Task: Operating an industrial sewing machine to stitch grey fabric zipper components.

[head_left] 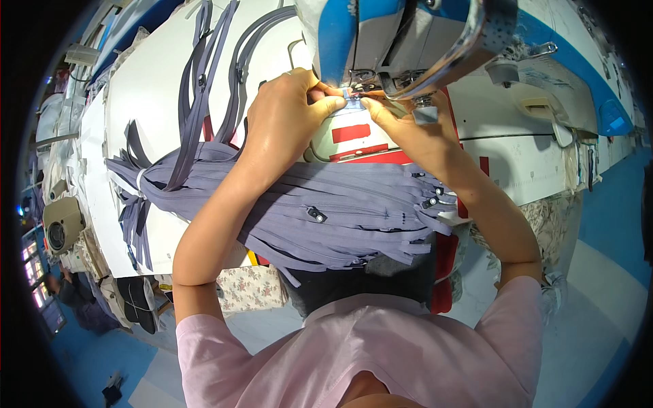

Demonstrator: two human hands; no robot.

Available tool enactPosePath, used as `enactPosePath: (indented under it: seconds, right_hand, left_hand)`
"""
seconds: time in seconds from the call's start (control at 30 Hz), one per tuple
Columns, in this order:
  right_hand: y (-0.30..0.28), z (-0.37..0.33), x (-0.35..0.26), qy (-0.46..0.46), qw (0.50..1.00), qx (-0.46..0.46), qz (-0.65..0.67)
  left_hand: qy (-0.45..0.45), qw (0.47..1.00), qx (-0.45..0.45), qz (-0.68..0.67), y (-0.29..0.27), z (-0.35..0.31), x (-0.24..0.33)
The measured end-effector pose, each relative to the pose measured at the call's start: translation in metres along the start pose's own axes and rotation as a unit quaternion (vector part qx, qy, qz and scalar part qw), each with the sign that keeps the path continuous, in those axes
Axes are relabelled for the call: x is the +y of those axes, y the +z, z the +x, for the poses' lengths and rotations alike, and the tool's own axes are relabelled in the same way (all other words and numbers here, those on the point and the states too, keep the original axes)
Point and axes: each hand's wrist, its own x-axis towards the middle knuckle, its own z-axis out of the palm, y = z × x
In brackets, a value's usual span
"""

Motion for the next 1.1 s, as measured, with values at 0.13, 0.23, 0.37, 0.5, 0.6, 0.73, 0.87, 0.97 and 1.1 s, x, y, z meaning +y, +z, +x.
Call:
enactPosePath:
  seconds: [0.13, 0.23, 0.37, 0.5, 0.6, 0.73, 0.87, 0.97, 1.1]
  right_hand:
    - [0.000, 0.001, 0.007, 0.025, 0.999, -0.038, 0.002]
    - [0.001, 0.001, 0.008, 0.020, 0.999, -0.034, 0.012]
    - [-0.003, 0.001, 0.006, 0.006, 0.999, -0.026, 0.035]
    - [-0.006, 0.001, 0.008, -0.001, 0.999, -0.021, 0.047]
    - [-0.003, -0.002, 0.009, -0.004, 0.999, -0.023, 0.043]
    - [0.000, 0.001, 0.013, -0.015, 0.999, -0.026, 0.036]
    - [0.002, 0.000, 0.012, -0.029, 0.999, -0.032, 0.030]
    - [0.005, 0.005, 0.015, -0.040, 0.998, -0.035, 0.024]
    - [0.004, 0.002, 0.018, -0.051, 0.998, -0.038, 0.017]
  left_hand:
    - [0.001, 1.000, -0.003, 0.004, 0.000, 0.005, -0.003]
    - [-0.015, 1.000, -0.001, 0.004, 0.001, 0.003, -0.001]
    - [-0.013, 1.000, 0.001, 0.012, 0.004, 0.003, -0.006]
    - [0.012, 1.000, 0.002, 0.014, 0.003, 0.004, -0.006]
    - [0.008, 1.000, 0.000, 0.019, 0.005, 0.005, -0.010]
    - [0.003, 1.000, 0.005, 0.027, 0.002, 0.005, -0.008]
    - [0.013, 0.999, 0.013, 0.036, 0.002, 0.004, -0.007]
    - [-0.018, 1.000, -0.005, 0.018, 0.001, 0.002, -0.003]
    - [-0.010, 0.999, 0.006, 0.039, 0.000, 0.001, -0.005]
